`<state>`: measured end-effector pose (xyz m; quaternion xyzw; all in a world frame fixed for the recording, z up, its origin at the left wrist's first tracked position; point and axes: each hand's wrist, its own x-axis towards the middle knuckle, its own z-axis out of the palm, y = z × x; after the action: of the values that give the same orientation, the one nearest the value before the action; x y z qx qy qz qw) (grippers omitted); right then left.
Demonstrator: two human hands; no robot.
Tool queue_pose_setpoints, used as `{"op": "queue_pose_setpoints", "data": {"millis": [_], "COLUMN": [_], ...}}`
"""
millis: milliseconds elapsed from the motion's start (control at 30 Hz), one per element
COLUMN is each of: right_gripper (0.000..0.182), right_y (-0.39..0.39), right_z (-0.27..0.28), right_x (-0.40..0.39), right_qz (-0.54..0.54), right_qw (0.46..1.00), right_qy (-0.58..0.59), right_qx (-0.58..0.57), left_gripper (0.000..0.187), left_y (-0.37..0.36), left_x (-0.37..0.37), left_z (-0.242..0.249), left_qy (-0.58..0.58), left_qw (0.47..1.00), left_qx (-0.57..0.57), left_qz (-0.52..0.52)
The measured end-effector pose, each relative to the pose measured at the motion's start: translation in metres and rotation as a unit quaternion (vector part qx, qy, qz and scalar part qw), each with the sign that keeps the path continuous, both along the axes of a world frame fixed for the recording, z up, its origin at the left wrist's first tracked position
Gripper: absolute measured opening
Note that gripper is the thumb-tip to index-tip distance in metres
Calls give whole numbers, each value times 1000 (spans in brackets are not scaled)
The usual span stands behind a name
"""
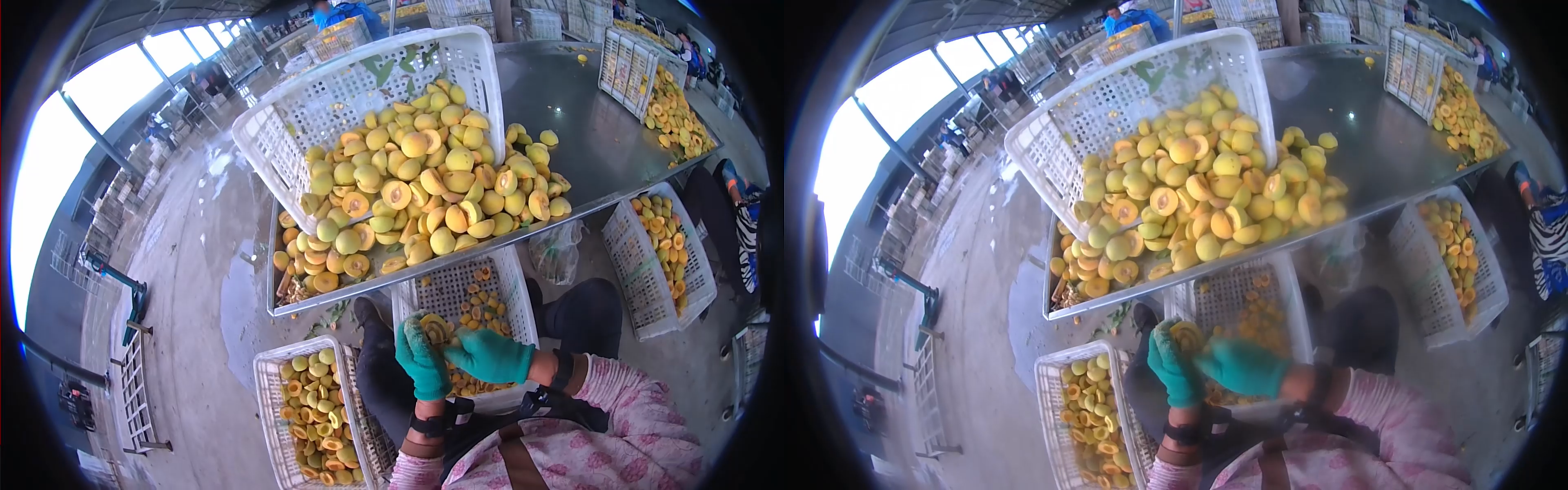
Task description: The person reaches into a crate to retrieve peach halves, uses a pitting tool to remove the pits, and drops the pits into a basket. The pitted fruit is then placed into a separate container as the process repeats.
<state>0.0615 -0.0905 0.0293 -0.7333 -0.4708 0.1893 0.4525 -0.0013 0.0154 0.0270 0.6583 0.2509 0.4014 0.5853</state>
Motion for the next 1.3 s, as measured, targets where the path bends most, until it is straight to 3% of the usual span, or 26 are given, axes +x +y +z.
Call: {"op": "queue_pose_setpoints", "data": {"millis": [133, 233, 300, 333, 367, 400, 467, 600, 633, 733, 767, 833, 867, 967, 1067, 1100, 1200, 1233, 1300], "right_gripper": [25, 26, 27, 27, 28, 28, 29, 33, 35, 38, 38, 39, 38, 37, 34, 32, 33, 37, 38], "right_y": [-3, -6, -5, -5, -1, 1, 4, 0, -4, -3, -6, -9, -9, -7, -9, -8, -8, -9, -6], "right_z": [9, -2, -24, -26, -26, -25, -32, -25, 4, -9, -9, 8, 10, 16, 21, 26, 12, 0, -14], "right_x": [11, 12, 9, 7, 7, 9, 16, 28, 30, 24, 24, 30, 30, 39, 39, 36, 40, 46, 56], "right_qz": [61, 73, 65, 59, 55, 49, 62, 111, 91, 68, 70, 74, 77, 83, 78, 75, 74, 75, 85], "right_qw": [997, 989, 973, 981, 988, 993, 992, 985, 913, 935, 912, 862, 867, 872, 839, 830, 825, 827, 816], "right_qy": [7, 95, 189, 163, 132, 101, 90, 132, 340, 317, 371, 468, 454, 439, 513, 537, 545, 538, 540], "right_qx": [-52, -87, -114, -87, -59, -31, -59, -2, -205, -146, -158, -182, -191, -202, -165, -135, -131, -144, -189], "left_gripper": [29, 28, 28, 28, 28, 28, 28, 27, 28, 28, 28, 28, 28, 26, 25, 25, 27, 28, 30], "left_y": [10, 31, 30, 29, 19, 14, 7, 38, 47, 46, 46, 32, 27, 53, 39, 25, 22, 29, 29], "left_x": [-1, -3, 1, 1, 5, 6, 10, 11, 14, 19, 17, 19, 16, 17, 20, 23, 26, 27, 28], "left_z": [-14, -23, -28, -32, -43, -40, -29, -28, -33, -40, -41, -40, -40, -42, -35, -42, -61, -42, -49], "left_qy": [-4, 99, 122, 136, 76, 50, -2, 141, 164, 163, 188, 91, 48, 177, 75, 5, 44, 167, 166], "left_qw": [996, 974, 981, 982, 996, 998, 998, 977, 960, 962, 960, 984, 990, 947, 971, 992, 997, 976, 977], "left_qx": [-84, -141, -92, -67, -34, -41, -55, 17, -88, -91, -8, -28, -39, -24, -65, -56, -8, 38, -34], "left_qz": [-29, -145, -123, -114, -27, -10, 18, -156, -208, -202, -207, -154, -127, -268, -218, -109, -63, -135, -128]}}
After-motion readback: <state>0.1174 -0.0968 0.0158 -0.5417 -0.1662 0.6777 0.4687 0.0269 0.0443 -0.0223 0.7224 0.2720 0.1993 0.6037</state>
